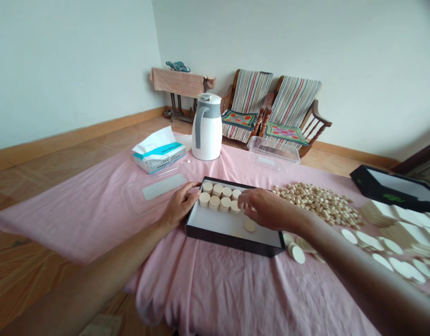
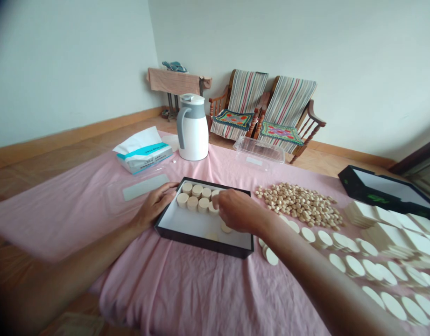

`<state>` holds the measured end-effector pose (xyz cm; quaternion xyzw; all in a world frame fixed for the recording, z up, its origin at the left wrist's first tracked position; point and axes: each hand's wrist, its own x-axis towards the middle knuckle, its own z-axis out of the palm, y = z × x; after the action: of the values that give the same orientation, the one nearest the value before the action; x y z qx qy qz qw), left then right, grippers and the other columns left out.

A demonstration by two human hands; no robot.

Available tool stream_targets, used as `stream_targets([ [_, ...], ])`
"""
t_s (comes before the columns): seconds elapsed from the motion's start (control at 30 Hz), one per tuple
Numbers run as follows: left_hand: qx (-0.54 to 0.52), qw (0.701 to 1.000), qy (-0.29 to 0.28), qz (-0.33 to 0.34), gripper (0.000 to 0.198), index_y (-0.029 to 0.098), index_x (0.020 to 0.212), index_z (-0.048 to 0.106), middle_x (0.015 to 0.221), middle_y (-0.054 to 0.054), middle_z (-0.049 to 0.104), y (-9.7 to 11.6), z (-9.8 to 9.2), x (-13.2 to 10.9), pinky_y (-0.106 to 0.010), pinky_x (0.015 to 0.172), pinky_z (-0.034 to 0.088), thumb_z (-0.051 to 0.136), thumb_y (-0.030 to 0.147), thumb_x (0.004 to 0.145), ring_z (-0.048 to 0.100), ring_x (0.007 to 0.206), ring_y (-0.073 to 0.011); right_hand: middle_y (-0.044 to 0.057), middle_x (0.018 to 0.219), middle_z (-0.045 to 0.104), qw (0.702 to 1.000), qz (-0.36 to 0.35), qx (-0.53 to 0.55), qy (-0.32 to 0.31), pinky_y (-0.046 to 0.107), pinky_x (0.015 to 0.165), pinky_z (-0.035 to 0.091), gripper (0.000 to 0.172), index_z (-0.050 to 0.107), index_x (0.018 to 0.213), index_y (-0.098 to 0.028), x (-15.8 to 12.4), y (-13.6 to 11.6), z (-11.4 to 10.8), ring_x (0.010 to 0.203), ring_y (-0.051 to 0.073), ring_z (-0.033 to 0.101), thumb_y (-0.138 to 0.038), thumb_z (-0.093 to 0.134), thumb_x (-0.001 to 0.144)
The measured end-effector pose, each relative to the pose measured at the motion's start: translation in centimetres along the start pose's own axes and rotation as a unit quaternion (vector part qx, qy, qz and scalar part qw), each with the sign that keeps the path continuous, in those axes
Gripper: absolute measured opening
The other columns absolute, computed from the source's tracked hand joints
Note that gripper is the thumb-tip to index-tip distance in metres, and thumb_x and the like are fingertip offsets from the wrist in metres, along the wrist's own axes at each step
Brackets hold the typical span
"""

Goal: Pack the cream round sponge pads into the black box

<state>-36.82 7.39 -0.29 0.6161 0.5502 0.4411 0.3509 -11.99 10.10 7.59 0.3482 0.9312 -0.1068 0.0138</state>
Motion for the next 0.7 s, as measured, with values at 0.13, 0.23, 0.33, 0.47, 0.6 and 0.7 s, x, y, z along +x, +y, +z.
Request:
stream_targets([
  [0.13, -0.001, 1.0, 0.0, 0.003, 0.05, 0.013, 0.123, 0.052, 0.07, -0.002, 0.065, -0.2, 0.0, 0.1, -0.022, 0.048, 0.039, 0.047, 0.044, 0.085, 0.056, 0.055, -0.0159, 0.011, 0.1, 0.061, 0.996, 0.001, -0.041, -0.075, 0.029, 0.079, 0.042, 0.021, 0.059, 0.095, -0.016, -2.1, -0.1, 0.8, 0.092, 0.02, 0.058, -0.012, 0.054, 0.076],
  [0.23, 0.003, 1.0, 0.004, 0.005, 0.05, 0.012, 0.122, 0.052, 0.07, -0.002, 0.066, -0.3, 0.0, 0.1, -0.021, 0.047, 0.038, 0.047, 0.044, 0.084, 0.054, 0.052, -0.0145, 0.014, 0.105, 0.057, 0.995, -0.009, -0.043, -0.084, 0.03, 0.079, 0.043, 0.026, 0.056, 0.101, -0.014, -2.1, -0.3, 1.7, 0.093, 0.021, 0.057, -0.01, 0.052, 0.075],
  [0.33, 0.003, 1.0, 0.005, 0.006, 0.049, 0.012, 0.122, 0.052, 0.071, -0.002, 0.066, -0.2, 0.0, 0.0, -0.02, 0.046, 0.038, 0.047, 0.044, 0.084, 0.054, 0.052, -0.014, 0.014, 0.106, 0.055, 0.996, -0.017, -0.034, -0.081, 0.031, 0.079, 0.043, 0.027, 0.053, 0.103, -0.014, -1.8, -0.1, 2.3, 0.095, 0.022, 0.056, -0.009, 0.05, 0.077],
  [0.47, -0.004, 1.0, 0.001, 0.006, 0.048, 0.013, 0.121, 0.053, 0.073, -0.003, 0.066, 0.1, 0.0, -0.1, -0.021, 0.048, 0.04, 0.048, 0.043, 0.084, 0.057, 0.056, -0.0155, 0.012, 0.101, 0.056, 0.996, -0.006, -0.048, -0.07, 0.031, 0.074, 0.042, 0.023, 0.053, 0.095, -0.015, -1.9, -0.1, 1.9, 0.086, 0.021, 0.057, -0.013, 0.052, 0.073],
  [0.6, -0.009, 1.0, 0.003, 0.002, 0.049, 0.011, 0.12, 0.053, 0.067, -0.003, 0.065, 0.2, 0.1, 0.0, -0.021, 0.048, 0.041, 0.048, 0.043, 0.084, 0.058, 0.057, -0.0167, 0.008, 0.093, 0.057, 1.0, -0.001, -0.004, -0.017, 0.028, 0.067, 0.04, 0.023, 0.054, 0.093, -0.016, -0.8, -1.0, 0.5, 0.076, 0.017, 0.055, -0.018, 0.054, 0.07],
  [0.7, -0.024, 1.0, 0.0, 0.0, 0.049, 0.012, 0.122, 0.052, 0.069, -0.003, 0.066, 0.0, 0.1, 0.0, -0.021, 0.046, 0.041, 0.048, 0.044, 0.085, 0.059, 0.056, -0.0164, 0.007, 0.092, 0.056, 0.999, 0.002, 0.03, 0.031, 0.026, 0.064, 0.039, 0.026, 0.054, 0.096, -0.016, 1.4, -2.4, 0.0, 0.071, 0.014, 0.054, -0.023, 0.055, 0.071],
])
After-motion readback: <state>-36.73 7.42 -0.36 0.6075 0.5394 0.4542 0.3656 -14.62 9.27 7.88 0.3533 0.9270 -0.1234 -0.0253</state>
